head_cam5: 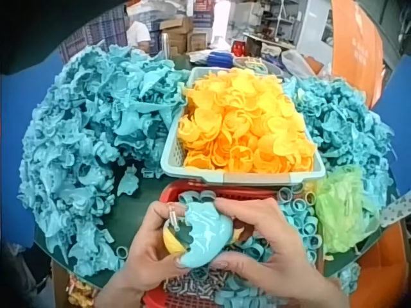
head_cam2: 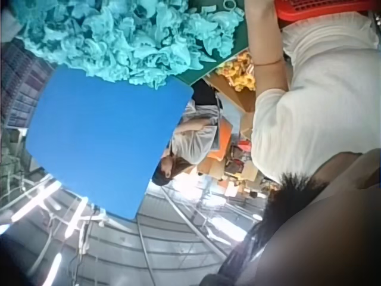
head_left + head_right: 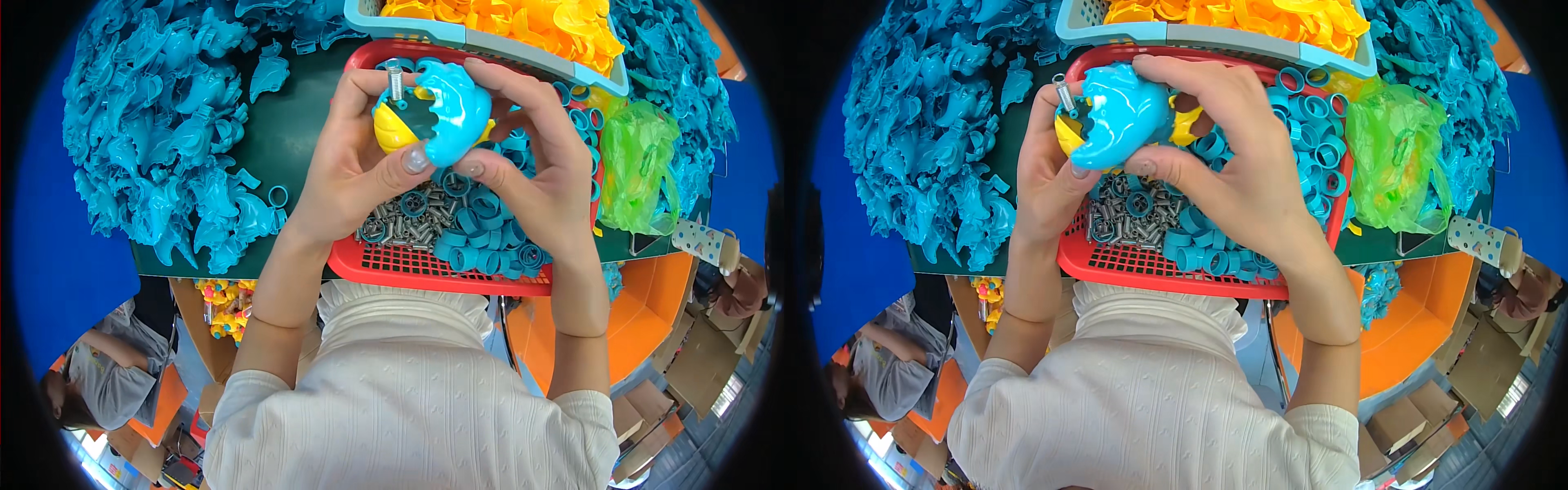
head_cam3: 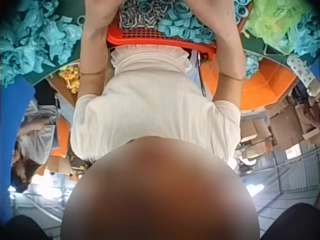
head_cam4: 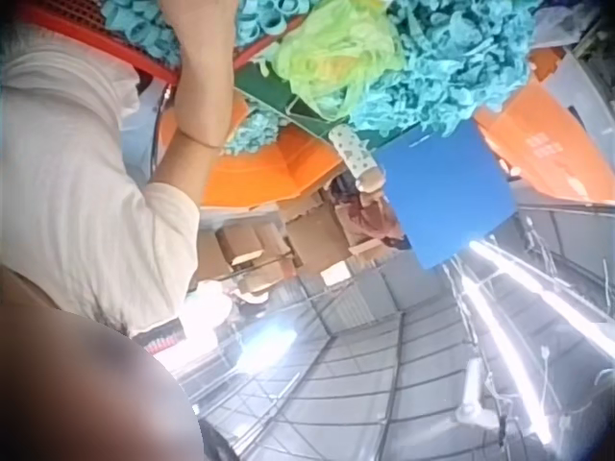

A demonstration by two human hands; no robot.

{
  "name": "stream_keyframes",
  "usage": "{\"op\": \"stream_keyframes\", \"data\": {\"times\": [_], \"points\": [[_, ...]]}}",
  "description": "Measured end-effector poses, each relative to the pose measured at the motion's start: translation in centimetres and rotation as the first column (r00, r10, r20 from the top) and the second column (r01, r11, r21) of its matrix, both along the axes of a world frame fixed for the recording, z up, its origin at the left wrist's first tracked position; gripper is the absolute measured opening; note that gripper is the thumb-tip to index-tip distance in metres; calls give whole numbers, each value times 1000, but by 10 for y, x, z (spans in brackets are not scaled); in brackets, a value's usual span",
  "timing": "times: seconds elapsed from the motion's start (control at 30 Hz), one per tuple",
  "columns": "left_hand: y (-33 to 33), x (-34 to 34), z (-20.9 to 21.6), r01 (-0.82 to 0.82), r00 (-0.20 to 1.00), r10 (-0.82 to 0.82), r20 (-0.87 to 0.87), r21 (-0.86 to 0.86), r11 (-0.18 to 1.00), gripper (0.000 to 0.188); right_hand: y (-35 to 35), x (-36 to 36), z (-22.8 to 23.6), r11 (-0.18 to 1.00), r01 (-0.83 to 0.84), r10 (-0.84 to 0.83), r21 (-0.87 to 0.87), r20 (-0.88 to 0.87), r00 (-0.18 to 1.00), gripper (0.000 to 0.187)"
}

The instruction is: Assembling small plastic dinosaur toys by inserting yellow parts into blue shells.

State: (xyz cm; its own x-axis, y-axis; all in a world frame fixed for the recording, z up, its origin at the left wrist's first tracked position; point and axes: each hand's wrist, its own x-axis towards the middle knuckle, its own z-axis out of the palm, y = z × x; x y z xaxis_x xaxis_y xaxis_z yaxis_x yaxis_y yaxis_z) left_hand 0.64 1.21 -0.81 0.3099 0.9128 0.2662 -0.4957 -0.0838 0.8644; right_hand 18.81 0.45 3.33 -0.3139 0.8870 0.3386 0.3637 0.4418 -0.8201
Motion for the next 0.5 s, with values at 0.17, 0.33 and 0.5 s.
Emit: {"op": "stream_keyframes", "data": {"times": [0.17,0.33,0.5], "points": [[1,1,8,40,999,-38,27,-69,997,49,6,4,-1,996,84,-84,21,13,996,47],[4,0,5,-5,1000,7,23,-81,997,46,14,2,2,979,35,-65,-199,-144,987,38],[1,7,8,-188,978,202,52,-201,962,44,22,-17,3,992,-39,37,-116,-20,999,47]]}}
